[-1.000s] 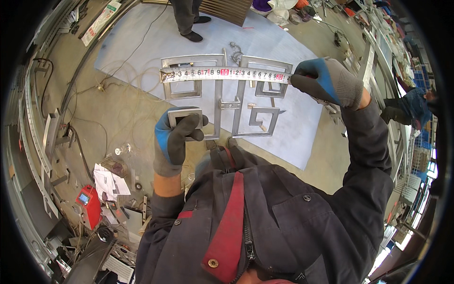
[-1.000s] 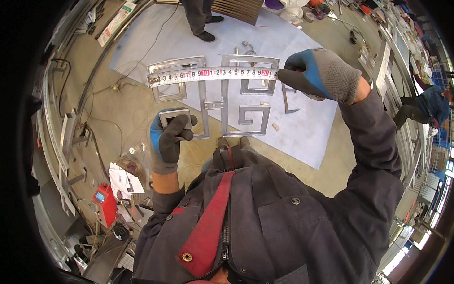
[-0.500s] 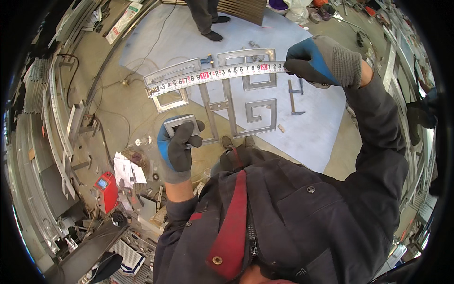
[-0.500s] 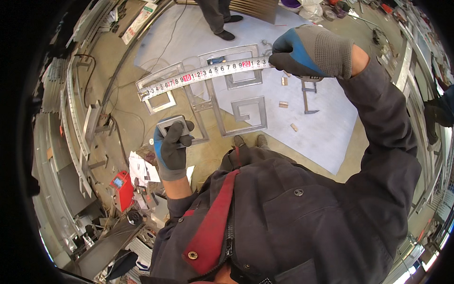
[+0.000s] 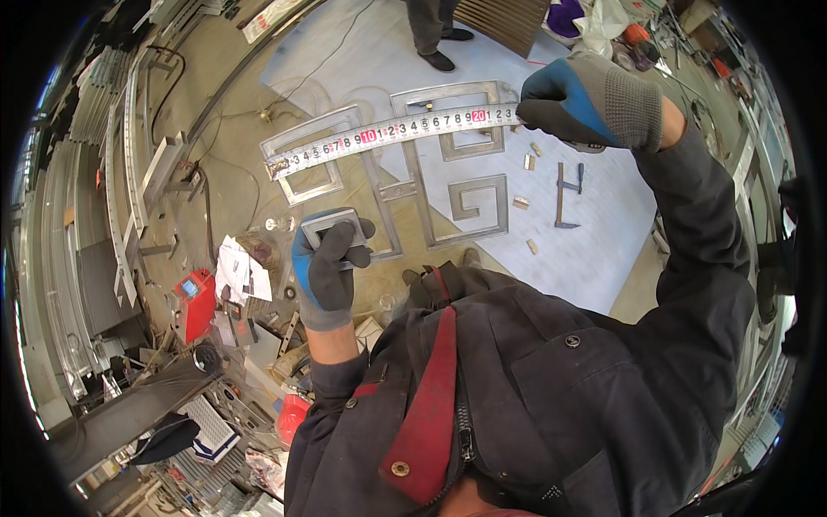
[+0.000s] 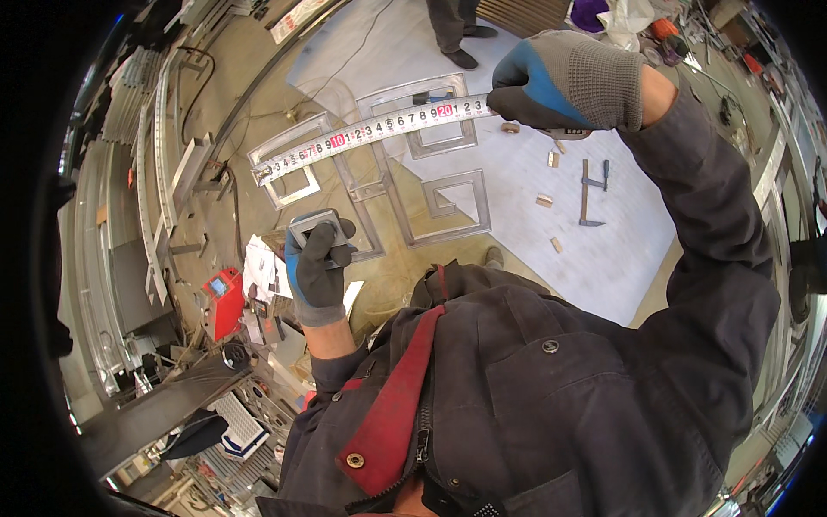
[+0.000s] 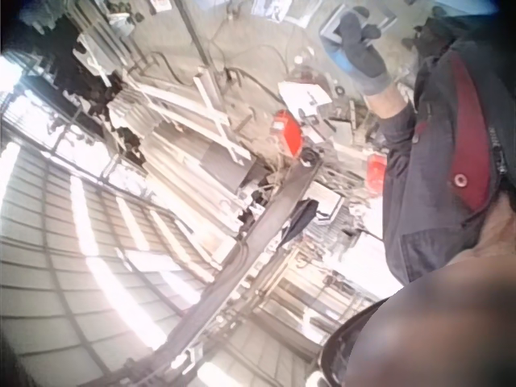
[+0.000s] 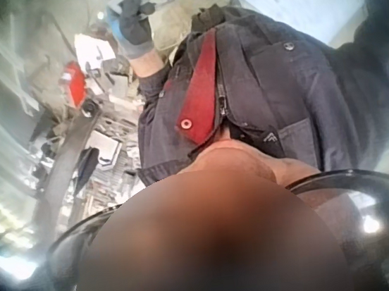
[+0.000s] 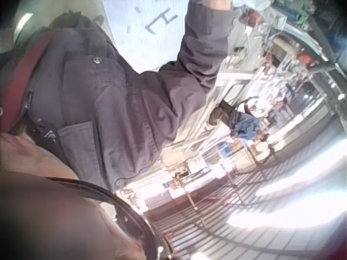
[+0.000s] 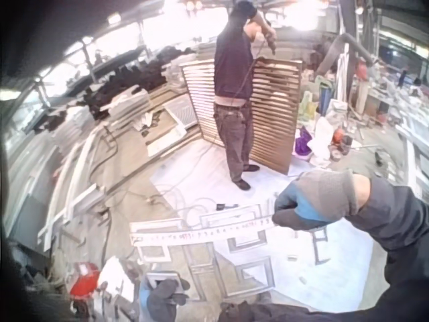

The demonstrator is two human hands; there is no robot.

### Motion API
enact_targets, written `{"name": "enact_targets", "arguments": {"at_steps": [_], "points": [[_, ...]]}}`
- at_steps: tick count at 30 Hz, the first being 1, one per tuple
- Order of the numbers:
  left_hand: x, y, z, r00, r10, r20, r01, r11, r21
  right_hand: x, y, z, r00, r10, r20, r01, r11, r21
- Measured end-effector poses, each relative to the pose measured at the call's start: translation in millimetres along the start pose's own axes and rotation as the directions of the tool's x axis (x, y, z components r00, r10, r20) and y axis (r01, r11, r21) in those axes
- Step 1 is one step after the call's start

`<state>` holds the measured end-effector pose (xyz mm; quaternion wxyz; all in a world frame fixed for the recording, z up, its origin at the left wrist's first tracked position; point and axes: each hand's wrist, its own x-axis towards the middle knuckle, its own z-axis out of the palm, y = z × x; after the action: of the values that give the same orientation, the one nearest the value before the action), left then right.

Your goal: The person measures a square metal frame with a tape measure, then places it aside. They pick up several long metal bars and arrange them on a metal frame structure, aligning them in parallel positions.

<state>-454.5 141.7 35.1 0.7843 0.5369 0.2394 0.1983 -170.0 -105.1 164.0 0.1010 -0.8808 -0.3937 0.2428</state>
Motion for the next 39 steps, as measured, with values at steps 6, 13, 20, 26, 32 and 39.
{"name": "enact_targets", "arguments": {"at_steps": [6, 13, 20, 26, 32, 39], "points": [[11, -22, -20, 0.994, -0.044, -0.096, 0.045, 0.999, 0.012, 46, 6, 19, 0.989, -0.125, 0.080, 0.114, 0.985, 0.125], [-14, 36, -133, 0.991, -0.095, -0.096, 0.093, 0.995, -0.025, 70, -146, 28, 0.971, -0.239, 0.002, 0.237, 0.965, -0.115], [-31, 70, -207, 0.980, 0.028, -0.195, -0.031, 0.999, -0.012, 97, -235, 39, 0.937, -0.348, 0.006, 0.345, 0.925, -0.162], [-41, 75, -258, 0.978, 0.055, -0.202, -0.065, 0.997, -0.042, 119, -287, 56, 0.953, -0.301, 0.047, 0.304, 0.937, -0.173], [-54, 66, -282, 0.961, -0.042, -0.273, 0.015, 0.995, -0.100, 149, -316, 82, 0.912, -0.382, 0.148, 0.406, 0.893, -0.192], [-37, 57, -285, 0.931, -0.065, -0.358, 0.021, 0.992, -0.127, 193, -310, 88, 0.866, -0.466, 0.178, 0.494, 0.853, -0.167]]}}
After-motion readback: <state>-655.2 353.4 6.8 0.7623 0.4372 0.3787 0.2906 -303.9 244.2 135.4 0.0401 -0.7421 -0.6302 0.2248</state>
